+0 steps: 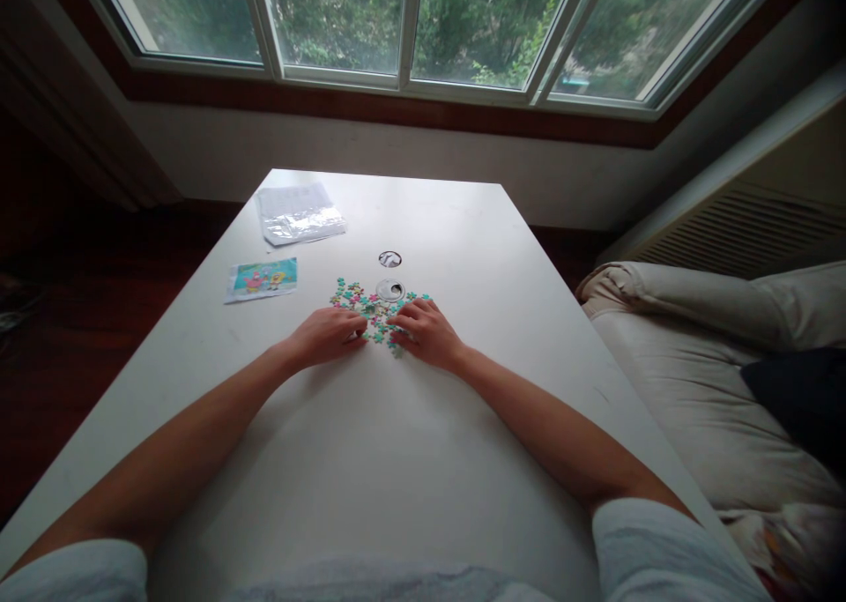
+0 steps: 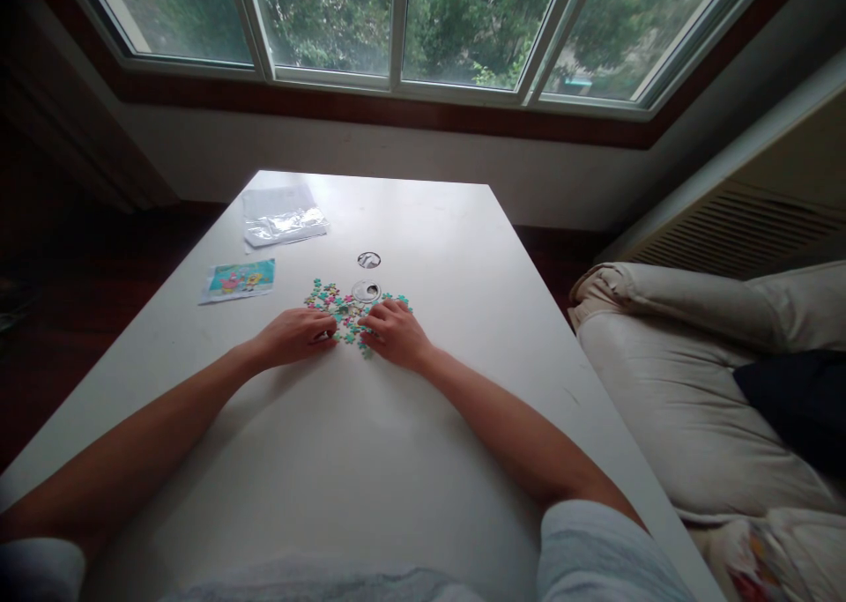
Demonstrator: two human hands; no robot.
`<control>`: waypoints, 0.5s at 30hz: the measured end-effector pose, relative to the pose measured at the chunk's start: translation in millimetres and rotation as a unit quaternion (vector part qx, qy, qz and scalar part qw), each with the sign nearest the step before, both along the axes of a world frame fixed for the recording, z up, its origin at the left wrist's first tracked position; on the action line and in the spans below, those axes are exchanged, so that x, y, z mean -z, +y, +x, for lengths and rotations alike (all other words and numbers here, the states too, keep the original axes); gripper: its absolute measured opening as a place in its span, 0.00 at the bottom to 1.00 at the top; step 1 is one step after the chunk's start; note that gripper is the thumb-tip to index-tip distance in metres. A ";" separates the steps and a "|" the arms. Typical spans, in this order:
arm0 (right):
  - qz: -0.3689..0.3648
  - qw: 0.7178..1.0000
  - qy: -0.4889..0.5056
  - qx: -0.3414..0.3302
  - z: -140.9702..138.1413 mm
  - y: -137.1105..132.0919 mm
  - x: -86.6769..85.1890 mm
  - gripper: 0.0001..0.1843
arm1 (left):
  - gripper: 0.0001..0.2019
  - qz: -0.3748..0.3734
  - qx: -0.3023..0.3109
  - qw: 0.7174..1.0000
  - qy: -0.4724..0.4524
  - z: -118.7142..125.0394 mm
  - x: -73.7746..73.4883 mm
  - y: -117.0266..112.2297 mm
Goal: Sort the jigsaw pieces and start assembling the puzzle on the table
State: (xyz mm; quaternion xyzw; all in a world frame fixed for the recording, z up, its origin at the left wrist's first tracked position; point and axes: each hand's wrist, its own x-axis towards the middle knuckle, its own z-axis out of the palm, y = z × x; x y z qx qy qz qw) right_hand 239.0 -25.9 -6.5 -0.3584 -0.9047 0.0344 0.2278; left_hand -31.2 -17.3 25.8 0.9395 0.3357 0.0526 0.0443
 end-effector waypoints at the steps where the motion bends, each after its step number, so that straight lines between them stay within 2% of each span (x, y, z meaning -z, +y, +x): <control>1: -0.004 1.000 0.006 0.014 2.9 2.5 0.1 0.14 | 0.07 0.001 0.002 1.000 -0.007 -0.1 0.7 0.3; 5: -0.018 0.998 0.024 0.053 7.5 8.3 1.6 0.13 | 0.08 0.029 -0.017 0.998 -0.051 1.9 6.3 1.1; 9: -0.027 0.998 0.029 0.046 2.8 7.5 3.7 0.13 | 0.13 0.070 -0.048 0.993 -0.086 5.3 17.0 2.8; 15: -0.025 0.998 0.041 0.048 2.7 8.1 7.3 0.12 | 0.19 0.045 -0.045 0.993 -0.103 3.9 30.4 6.2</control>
